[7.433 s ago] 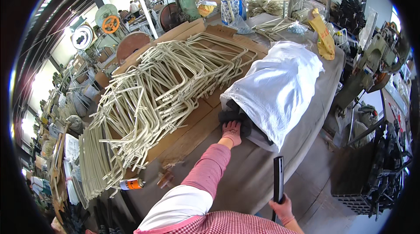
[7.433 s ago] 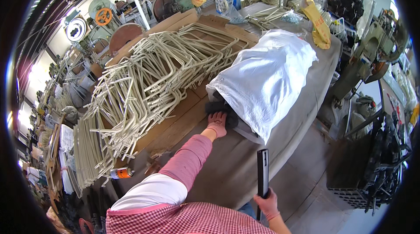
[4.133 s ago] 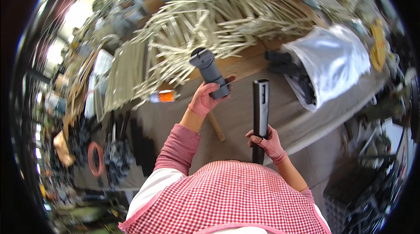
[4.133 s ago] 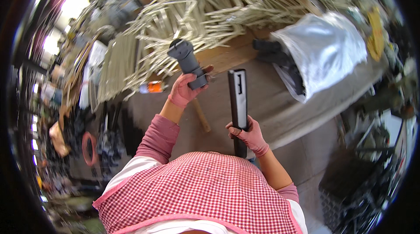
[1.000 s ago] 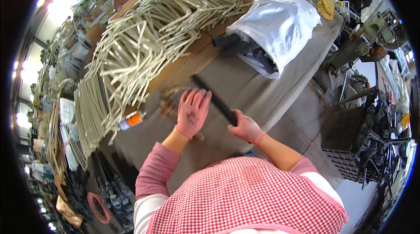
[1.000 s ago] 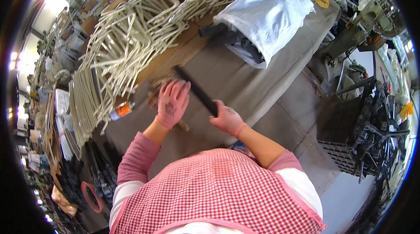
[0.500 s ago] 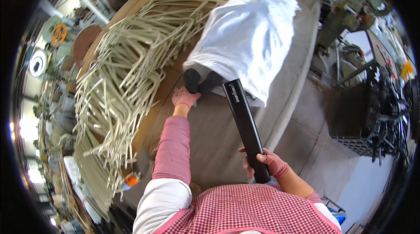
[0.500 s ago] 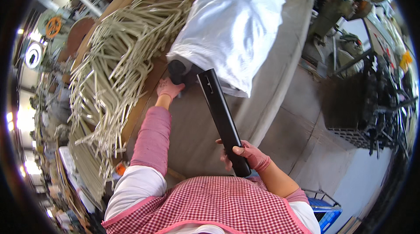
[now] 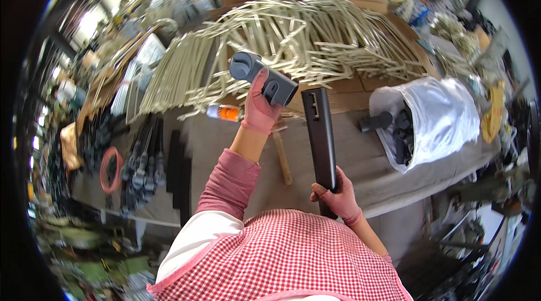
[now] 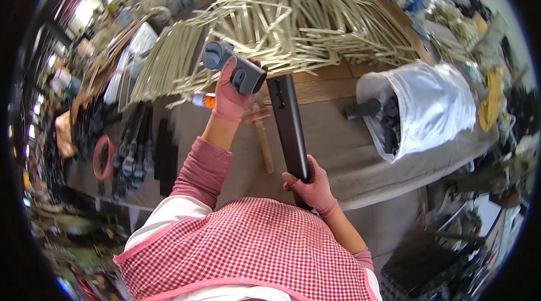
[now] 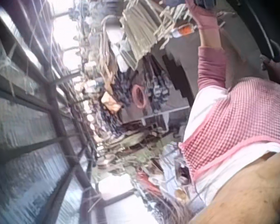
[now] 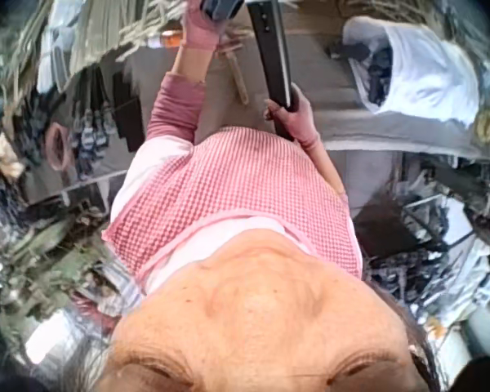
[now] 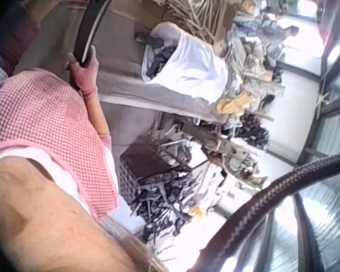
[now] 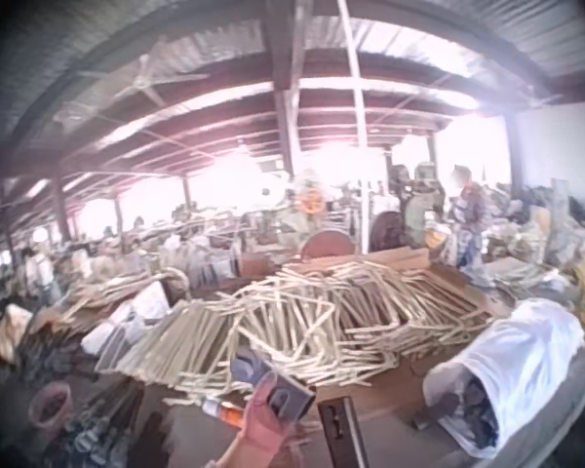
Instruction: The person repeatedly picks up a long metal rod and a small black plastic component, then inserts the rod into the component. They place the assembled unit on a nearby table and repeat the process with additional parts. Later, they handle small black pieces from a red basket, appearing to sort or inspect them.
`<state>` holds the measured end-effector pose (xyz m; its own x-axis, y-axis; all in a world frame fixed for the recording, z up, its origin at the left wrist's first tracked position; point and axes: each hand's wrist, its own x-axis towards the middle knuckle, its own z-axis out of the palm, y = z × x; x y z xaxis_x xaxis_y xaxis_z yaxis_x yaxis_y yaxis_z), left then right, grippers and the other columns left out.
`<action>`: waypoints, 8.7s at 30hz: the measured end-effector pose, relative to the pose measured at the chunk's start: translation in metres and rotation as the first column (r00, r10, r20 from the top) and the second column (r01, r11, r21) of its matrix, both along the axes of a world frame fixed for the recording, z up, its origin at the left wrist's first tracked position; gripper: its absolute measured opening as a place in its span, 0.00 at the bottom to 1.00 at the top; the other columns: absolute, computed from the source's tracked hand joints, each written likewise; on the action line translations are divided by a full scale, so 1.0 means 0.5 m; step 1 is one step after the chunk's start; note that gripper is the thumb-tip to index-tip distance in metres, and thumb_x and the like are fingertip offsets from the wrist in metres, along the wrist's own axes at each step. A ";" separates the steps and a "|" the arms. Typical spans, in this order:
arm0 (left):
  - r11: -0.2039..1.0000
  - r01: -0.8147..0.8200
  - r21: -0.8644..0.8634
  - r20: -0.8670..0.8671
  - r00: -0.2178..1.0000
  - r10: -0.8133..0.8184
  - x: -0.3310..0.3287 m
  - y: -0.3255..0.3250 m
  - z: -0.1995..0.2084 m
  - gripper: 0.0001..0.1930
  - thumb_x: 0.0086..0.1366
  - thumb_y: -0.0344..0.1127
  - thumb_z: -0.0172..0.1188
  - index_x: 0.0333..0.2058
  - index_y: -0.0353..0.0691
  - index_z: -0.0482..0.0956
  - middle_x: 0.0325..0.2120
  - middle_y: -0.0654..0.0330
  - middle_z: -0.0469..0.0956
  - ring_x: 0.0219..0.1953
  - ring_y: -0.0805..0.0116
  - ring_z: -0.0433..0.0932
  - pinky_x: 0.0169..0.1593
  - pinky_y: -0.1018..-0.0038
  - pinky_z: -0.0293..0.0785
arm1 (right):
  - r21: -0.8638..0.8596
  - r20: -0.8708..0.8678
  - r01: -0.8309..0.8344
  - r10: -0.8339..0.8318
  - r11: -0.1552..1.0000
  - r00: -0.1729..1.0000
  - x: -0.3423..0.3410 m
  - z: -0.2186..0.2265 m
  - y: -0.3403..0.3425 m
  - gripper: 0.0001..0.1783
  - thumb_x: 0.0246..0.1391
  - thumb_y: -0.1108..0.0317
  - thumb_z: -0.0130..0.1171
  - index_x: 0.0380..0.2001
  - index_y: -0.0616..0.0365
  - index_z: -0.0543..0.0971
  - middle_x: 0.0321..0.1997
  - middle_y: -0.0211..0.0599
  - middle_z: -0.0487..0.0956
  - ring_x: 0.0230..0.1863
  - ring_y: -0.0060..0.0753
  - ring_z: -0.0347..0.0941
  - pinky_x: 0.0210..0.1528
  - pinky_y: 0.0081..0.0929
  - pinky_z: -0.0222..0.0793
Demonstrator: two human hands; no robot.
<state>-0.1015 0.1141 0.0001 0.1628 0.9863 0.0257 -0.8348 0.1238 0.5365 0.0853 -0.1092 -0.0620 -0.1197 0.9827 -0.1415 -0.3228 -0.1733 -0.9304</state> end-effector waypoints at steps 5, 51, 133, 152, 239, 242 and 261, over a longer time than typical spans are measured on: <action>0.990 -0.037 0.135 0.127 0.992 0.020 -0.145 -0.105 0.045 0.17 0.68 0.39 0.59 0.47 0.31 0.72 0.41 0.50 0.79 0.47 0.52 0.79 0.60 0.48 0.74 | -0.086 0.187 -0.261 0.273 0.962 0.944 -0.110 0.049 -0.026 0.20 0.54 0.71 0.68 0.46 0.62 0.71 0.28 0.29 0.76 0.27 0.20 0.76 0.30 0.22 0.75; 0.935 -0.078 -0.345 -0.926 0.193 -0.325 -0.620 -0.264 -0.413 0.34 0.52 0.26 0.63 0.60 0.30 0.65 0.32 0.61 0.76 0.29 0.71 0.75 0.32 0.73 0.73 | -0.147 0.396 -0.378 0.405 0.914 0.824 -0.289 -0.172 -0.017 0.22 0.55 0.59 0.63 0.45 0.67 0.78 0.38 0.37 0.78 0.43 0.30 0.74 0.49 0.29 0.70; 0.967 -0.114 -0.226 -0.325 0.945 0.036 -0.600 -0.411 -0.159 0.26 0.66 0.51 0.62 0.54 0.38 0.75 0.43 0.60 0.81 0.48 0.67 0.79 0.53 0.68 0.76 | 0.010 -0.148 -0.288 0.286 0.958 0.947 -0.287 -0.081 0.108 0.15 0.58 0.59 0.61 0.36 0.62 0.79 0.33 0.30 0.77 0.33 0.28 0.73 0.38 0.25 0.67; 0.993 0.000 -0.121 -0.818 -0.567 -0.100 -0.509 -0.676 -0.436 0.24 0.44 0.57 0.70 0.37 0.50 0.84 0.54 0.44 0.69 0.43 0.47 0.81 0.48 0.57 0.78 | -0.036 0.996 -0.013 0.034 0.999 -0.082 -0.161 -0.408 0.160 0.44 0.50 0.62 0.63 0.68 0.62 0.56 0.66 0.53 0.64 0.63 0.54 0.65 0.64 0.46 0.65; 0.912 -0.326 0.248 0.112 0.945 0.307 -0.691 -0.374 0.062 0.10 0.65 0.35 0.59 0.40 0.35 0.76 0.37 0.52 0.79 0.44 0.53 0.79 0.60 0.44 0.72 | 0.202 0.505 -0.703 0.543 0.681 0.671 -0.532 0.066 -0.013 0.25 0.55 0.63 0.68 0.47 0.65 0.67 0.27 0.36 0.79 0.26 0.22 0.76 0.29 0.25 0.72; 0.967 -0.116 0.227 -0.133 0.980 0.148 -0.726 -0.371 0.084 0.13 0.64 0.33 0.61 0.46 0.35 0.74 0.38 0.52 0.78 0.45 0.52 0.79 0.58 0.45 0.73 | 0.193 0.582 -0.720 0.513 0.666 0.631 -0.532 0.071 -0.018 0.25 0.55 0.63 0.68 0.47 0.65 0.67 0.28 0.37 0.79 0.25 0.23 0.76 0.28 0.26 0.72; 0.437 -0.772 -0.461 -0.018 0.500 0.866 -1.133 -0.558 -0.390 0.20 0.65 0.51 0.54 0.47 0.42 0.77 0.41 0.55 0.81 0.42 0.54 0.82 0.45 0.54 0.85 | -0.063 0.450 -0.421 0.402 0.905 0.798 -0.467 -0.124 0.053 0.10 0.60 0.68 0.60 0.41 0.63 0.77 0.34 0.27 0.77 0.35 0.18 0.70 0.42 0.20 0.68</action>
<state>-0.6681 -0.1648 -0.1950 -0.6903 0.5779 -0.4353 -0.7233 -0.5372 0.4339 -0.1482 -0.0829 -0.1238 -0.4475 0.8610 -0.2415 0.2176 -0.1570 -0.9633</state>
